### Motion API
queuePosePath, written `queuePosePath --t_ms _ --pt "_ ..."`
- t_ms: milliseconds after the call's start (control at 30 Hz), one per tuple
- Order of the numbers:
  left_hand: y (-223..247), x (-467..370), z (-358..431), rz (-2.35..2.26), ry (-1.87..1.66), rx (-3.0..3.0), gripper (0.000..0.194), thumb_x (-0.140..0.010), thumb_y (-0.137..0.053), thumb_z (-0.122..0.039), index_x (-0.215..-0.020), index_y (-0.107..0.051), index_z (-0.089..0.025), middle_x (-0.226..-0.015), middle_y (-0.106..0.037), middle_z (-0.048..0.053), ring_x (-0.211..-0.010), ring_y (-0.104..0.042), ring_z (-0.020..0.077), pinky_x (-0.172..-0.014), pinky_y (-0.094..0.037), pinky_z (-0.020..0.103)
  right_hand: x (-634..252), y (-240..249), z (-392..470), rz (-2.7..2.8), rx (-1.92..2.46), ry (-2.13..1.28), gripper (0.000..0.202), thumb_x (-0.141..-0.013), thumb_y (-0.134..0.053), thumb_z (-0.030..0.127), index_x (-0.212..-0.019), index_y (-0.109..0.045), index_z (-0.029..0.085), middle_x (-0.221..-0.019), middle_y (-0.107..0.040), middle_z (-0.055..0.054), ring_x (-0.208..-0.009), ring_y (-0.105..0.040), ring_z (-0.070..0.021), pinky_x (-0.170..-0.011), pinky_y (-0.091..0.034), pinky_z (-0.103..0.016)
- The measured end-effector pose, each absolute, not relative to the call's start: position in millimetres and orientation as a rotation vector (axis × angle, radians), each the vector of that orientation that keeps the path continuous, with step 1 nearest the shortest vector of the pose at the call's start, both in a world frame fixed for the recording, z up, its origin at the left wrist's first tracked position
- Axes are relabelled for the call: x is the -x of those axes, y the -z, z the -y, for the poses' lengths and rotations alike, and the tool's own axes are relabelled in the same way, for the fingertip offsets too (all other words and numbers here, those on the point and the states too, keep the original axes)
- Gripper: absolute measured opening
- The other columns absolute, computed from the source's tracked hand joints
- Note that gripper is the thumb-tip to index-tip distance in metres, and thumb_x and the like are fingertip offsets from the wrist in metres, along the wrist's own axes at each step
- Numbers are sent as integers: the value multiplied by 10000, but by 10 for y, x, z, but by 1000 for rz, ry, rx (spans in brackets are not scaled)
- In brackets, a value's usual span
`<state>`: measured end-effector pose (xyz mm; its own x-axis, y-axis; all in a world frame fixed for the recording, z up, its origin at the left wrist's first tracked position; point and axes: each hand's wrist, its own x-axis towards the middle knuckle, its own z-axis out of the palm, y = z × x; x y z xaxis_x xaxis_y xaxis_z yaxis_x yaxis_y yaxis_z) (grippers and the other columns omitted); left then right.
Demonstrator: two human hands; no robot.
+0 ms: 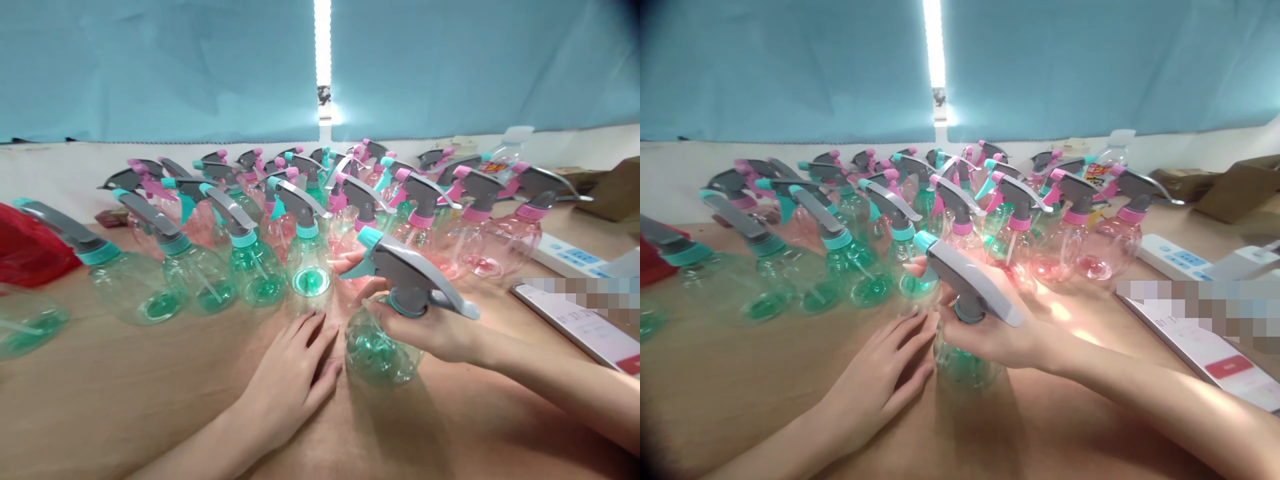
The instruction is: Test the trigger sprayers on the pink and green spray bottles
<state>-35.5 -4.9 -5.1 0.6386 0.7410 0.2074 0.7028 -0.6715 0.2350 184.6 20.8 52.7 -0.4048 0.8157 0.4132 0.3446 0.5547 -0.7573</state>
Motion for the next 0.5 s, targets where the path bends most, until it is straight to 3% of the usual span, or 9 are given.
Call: queuePosePath --t_ms 300,400,500 --pt "57 350 49 -1215 -399 -2731 390 -954 -480 -283 -1314 -531 -143 -1340 -538 165 -1255 -468 332 -1013 -427 515 -1854 -560 -192 1970 959 -849 518 -726 -516 59 -1193 -584 276 -868 -706 15 -772 -673 -150 -693 -531 -270" --pt "62 350 45 -1216 -388 -2743 405 -952 -482 -284 -1327 -522 -137 -1346 -534 170 -1257 -467 334 -1013 -425 522 -1825 -598 -176 1931 971 -877 444 -712 -509 102 -1110 -602 275 -888 -690 8 -723 -660 -148 -653 -531 -279" --pt "60 352 44 -1216 -400 -2751 397 -951 -486 -282 -1321 -525 -142 -1346 -537 167 -1256 -471 330 -1013 -429 515 -1778 -658 -154 1876 961 -860 262 -676 -480 124 -870 -600 252 -780 -630 16 -678 -619 -143 -575 -508 -259"
